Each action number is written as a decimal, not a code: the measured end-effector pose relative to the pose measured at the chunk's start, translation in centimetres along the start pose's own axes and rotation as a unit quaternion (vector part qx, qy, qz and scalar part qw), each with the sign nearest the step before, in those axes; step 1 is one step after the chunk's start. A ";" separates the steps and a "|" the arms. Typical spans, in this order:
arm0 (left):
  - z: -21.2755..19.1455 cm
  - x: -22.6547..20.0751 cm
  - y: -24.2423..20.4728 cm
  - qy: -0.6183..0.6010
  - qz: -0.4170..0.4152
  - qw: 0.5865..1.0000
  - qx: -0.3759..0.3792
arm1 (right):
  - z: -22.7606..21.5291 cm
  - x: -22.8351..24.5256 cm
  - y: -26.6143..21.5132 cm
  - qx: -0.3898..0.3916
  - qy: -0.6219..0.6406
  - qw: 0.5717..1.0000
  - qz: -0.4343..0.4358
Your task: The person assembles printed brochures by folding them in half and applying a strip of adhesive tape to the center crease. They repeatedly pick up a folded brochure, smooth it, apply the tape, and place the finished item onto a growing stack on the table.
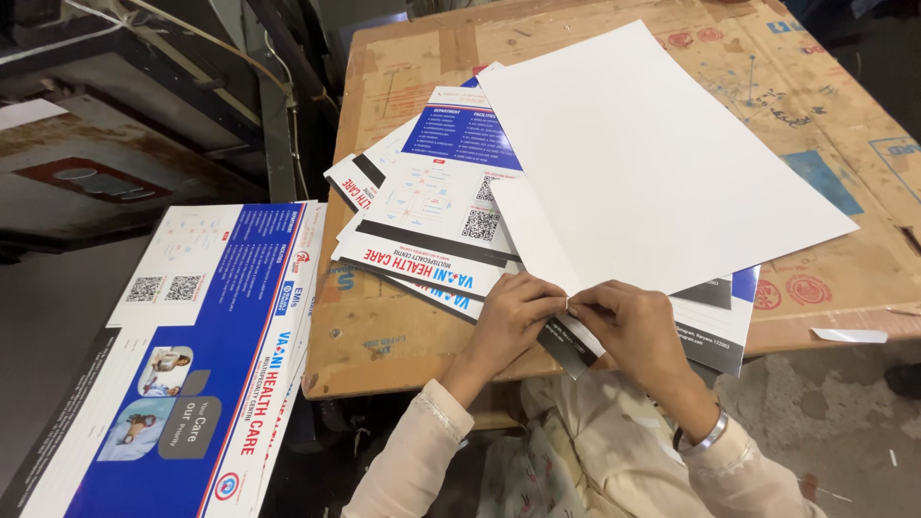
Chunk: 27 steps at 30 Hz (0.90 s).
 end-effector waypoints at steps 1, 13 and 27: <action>0.0 0.0 0.0 0.002 0.001 1.000 -0.002 | 0.1 -0.1 0.3 0.009 -0.001 1.000 -0.006; -0.1 -0.2 0.1 0.002 0.004 1.000 -0.014 | 0.5 -1.7 1.1 0.063 0.035 0.997 0.030; -0.6 -0.3 0.3 0.014 -0.013 0.999 -0.034 | 0.8 -2.4 0.5 0.049 0.077 0.994 0.052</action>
Point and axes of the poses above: each hand's wrist, its own y-axis towards the middle knuckle, its own z-axis out of the palm, x = y × z, the point moved 10 cm from there along y, towards the middle knuckle, and after that the axes turned 1 degree about -z, right-handed, at the moved point
